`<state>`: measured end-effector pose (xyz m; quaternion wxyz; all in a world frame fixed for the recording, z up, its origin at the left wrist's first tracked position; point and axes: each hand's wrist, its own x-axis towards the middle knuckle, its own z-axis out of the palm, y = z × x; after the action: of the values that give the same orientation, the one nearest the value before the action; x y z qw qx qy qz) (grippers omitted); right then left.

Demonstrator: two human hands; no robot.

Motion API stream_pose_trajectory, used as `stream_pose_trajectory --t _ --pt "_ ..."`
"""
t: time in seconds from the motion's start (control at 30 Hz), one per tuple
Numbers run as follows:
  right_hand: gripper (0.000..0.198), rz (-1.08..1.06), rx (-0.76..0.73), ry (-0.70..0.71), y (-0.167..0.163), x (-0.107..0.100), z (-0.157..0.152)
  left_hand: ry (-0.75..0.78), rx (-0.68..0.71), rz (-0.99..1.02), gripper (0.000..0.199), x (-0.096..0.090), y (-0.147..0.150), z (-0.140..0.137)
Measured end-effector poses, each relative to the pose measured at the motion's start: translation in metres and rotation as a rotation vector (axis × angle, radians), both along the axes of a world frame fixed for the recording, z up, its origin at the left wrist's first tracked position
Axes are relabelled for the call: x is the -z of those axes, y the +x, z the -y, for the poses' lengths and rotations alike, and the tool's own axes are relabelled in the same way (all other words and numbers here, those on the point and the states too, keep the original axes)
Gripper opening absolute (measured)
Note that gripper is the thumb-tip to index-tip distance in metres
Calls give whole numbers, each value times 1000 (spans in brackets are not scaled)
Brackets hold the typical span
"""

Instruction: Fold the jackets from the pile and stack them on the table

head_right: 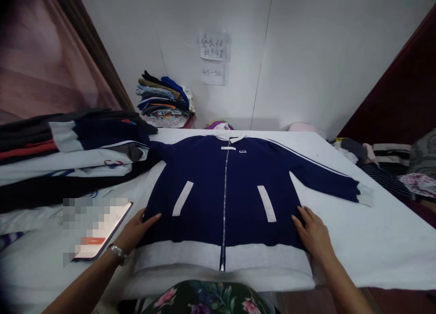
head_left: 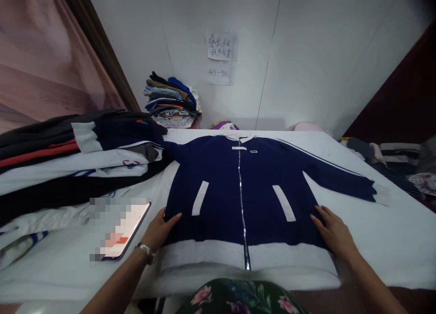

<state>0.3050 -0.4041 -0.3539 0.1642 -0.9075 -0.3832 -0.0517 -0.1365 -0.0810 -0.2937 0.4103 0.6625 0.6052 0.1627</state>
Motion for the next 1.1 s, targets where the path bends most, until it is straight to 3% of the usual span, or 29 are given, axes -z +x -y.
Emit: stream_pose_trajectory --t 0.1,0.27,0.43,0.53,0.67,0.83,0.97,1.1 --pt "50 -100 -48 94 -11 -10 11 87 47 -67 62 -4 -3 11" --pt "44 -159 -16 214 -14 -19 18 217 85 -320 64 -15 -18 -1" --pt "42 -95 -25 51 -9 -6 27 203 170 -541 66 -10 -31 0" --pt "44 21 -83 -15 -4 -17 12 308 188 -632 62 -18 -23 -3" --pt "48 51 -308 42 -8 -52 -58 578 356 -592 62 -38 31 -22" --pt "59 -62 -584 -32 -38 -82 -195 724 676 -487 63 -36 143 -45" --pt "64 -141 -586 -122 -53 -79 -279 656 720 -535 70 -14 194 -64" --pt "65 -181 -514 -233 -42 -58 -307 526 674 -587 74 11 194 -80"
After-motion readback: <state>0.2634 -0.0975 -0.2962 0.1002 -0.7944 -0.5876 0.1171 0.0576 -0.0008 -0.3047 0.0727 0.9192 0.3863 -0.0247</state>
